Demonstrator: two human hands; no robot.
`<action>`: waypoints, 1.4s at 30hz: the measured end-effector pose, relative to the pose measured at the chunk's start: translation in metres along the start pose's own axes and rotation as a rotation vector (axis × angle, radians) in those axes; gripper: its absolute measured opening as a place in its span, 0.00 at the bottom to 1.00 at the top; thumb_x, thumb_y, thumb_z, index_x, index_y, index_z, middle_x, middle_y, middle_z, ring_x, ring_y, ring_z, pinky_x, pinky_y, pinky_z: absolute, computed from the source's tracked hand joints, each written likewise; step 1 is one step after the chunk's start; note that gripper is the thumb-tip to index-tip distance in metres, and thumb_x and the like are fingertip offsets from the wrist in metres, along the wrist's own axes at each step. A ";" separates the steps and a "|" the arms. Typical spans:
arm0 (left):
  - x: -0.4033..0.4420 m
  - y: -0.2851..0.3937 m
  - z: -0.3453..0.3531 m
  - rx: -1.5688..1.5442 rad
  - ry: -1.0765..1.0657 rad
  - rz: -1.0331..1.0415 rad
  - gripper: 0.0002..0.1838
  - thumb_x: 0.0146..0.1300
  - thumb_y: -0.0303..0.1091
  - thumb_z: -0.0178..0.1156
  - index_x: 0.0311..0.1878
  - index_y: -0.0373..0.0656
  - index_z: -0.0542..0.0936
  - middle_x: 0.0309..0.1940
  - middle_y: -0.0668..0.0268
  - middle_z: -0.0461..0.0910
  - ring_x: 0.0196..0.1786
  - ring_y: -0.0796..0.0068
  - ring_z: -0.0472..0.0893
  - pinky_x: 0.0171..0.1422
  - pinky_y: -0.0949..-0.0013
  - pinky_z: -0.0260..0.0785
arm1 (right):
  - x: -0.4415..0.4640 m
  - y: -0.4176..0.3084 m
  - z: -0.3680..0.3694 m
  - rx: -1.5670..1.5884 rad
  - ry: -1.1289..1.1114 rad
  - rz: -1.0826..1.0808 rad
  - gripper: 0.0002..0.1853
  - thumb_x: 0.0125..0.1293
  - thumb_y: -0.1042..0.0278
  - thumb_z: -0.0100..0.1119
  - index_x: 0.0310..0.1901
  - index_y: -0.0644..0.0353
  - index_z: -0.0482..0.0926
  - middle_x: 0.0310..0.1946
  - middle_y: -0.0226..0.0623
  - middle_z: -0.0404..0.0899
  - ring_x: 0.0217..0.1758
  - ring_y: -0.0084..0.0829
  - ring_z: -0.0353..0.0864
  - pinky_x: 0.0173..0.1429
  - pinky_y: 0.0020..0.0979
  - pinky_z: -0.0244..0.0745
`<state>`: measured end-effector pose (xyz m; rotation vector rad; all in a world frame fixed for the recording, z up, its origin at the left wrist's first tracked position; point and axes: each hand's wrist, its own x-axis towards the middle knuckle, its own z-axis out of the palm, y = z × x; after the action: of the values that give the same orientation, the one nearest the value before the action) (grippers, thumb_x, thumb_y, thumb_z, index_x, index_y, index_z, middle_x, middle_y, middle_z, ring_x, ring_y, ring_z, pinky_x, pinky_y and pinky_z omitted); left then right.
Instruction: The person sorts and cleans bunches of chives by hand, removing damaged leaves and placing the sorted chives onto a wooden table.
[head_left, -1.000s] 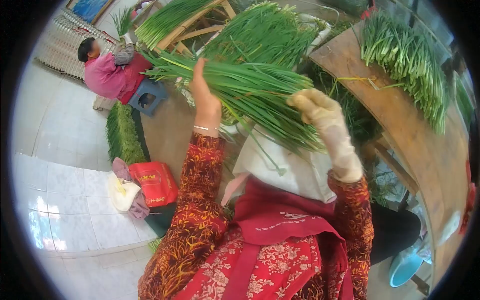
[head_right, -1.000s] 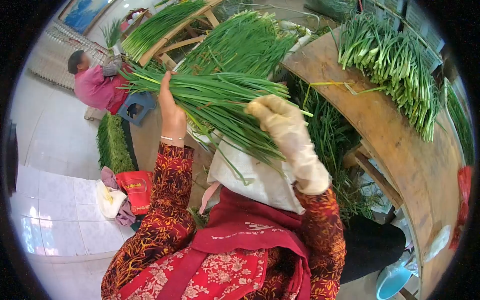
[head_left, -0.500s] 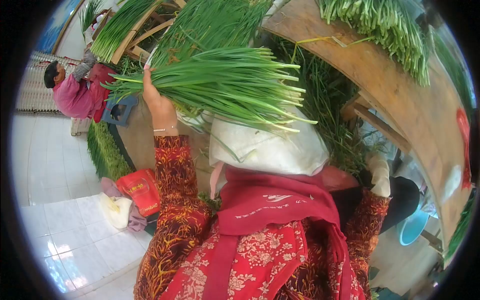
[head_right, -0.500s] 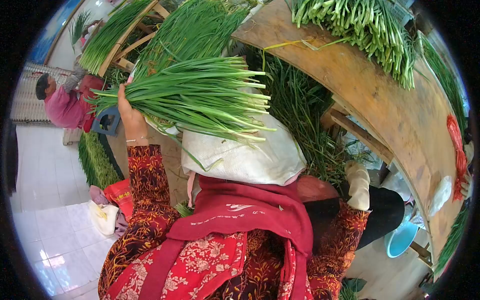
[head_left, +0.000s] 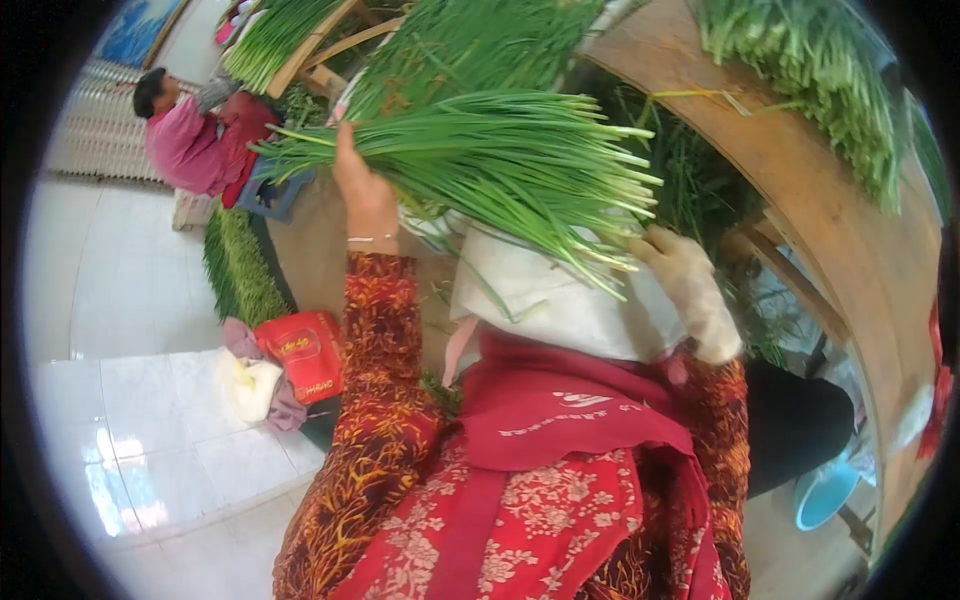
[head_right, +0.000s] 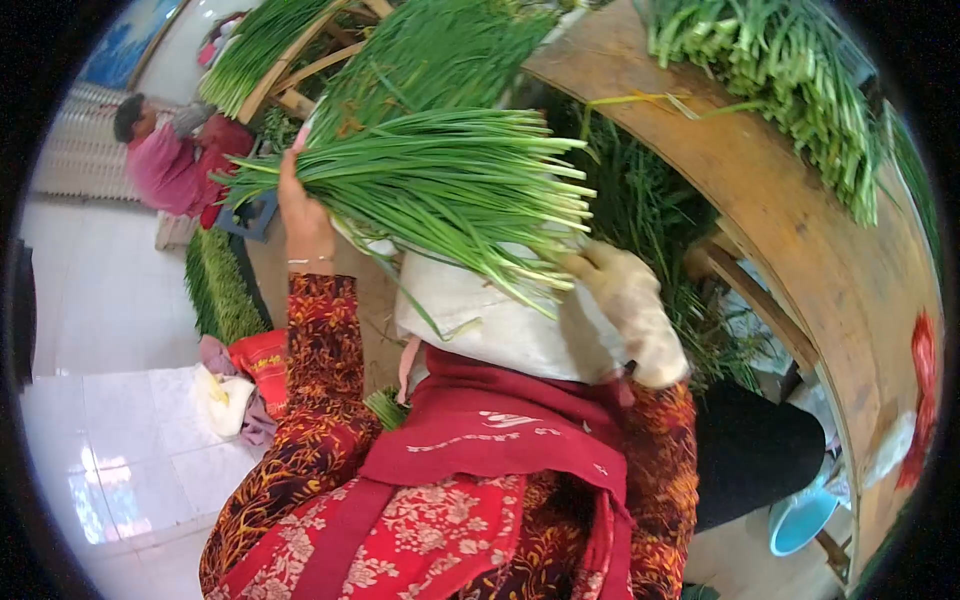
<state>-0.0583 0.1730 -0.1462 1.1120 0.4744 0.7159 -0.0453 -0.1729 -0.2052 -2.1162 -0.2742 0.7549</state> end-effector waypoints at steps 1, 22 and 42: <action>-0.002 -0.001 0.003 -0.085 0.047 0.027 0.11 0.61 0.38 0.49 0.39 0.40 0.72 0.40 0.59 0.75 0.42 0.67 0.75 0.47 0.65 0.70 | -0.003 0.017 0.000 -0.170 0.094 0.088 0.18 0.60 0.55 0.47 0.44 0.58 0.75 0.41 0.45 0.76 0.46 0.43 0.73 0.50 0.34 0.66; -0.091 0.045 0.120 -0.141 -0.216 0.263 0.13 0.55 0.32 0.58 0.40 0.40 0.69 0.32 0.67 0.71 0.34 0.78 0.72 0.36 0.73 0.67 | -0.053 -0.129 0.023 -0.340 0.440 -0.742 0.19 0.50 0.54 0.57 0.42 0.53 0.70 0.39 0.34 0.72 0.43 0.34 0.72 0.44 0.36 0.64; -0.134 0.058 0.194 -0.130 -0.529 0.224 0.13 0.53 0.29 0.60 0.41 0.39 0.71 0.33 0.70 0.72 0.37 0.81 0.70 0.42 0.76 0.63 | -0.094 -0.084 -0.056 -0.230 0.725 -0.671 0.40 0.43 0.61 0.66 0.58 0.62 0.57 0.60 0.49 0.56 0.56 0.43 0.65 0.58 0.38 0.61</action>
<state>-0.0369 -0.0326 -0.0192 1.1874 -0.1461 0.6039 -0.0800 -0.1995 -0.0750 -2.1521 -0.6369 -0.4490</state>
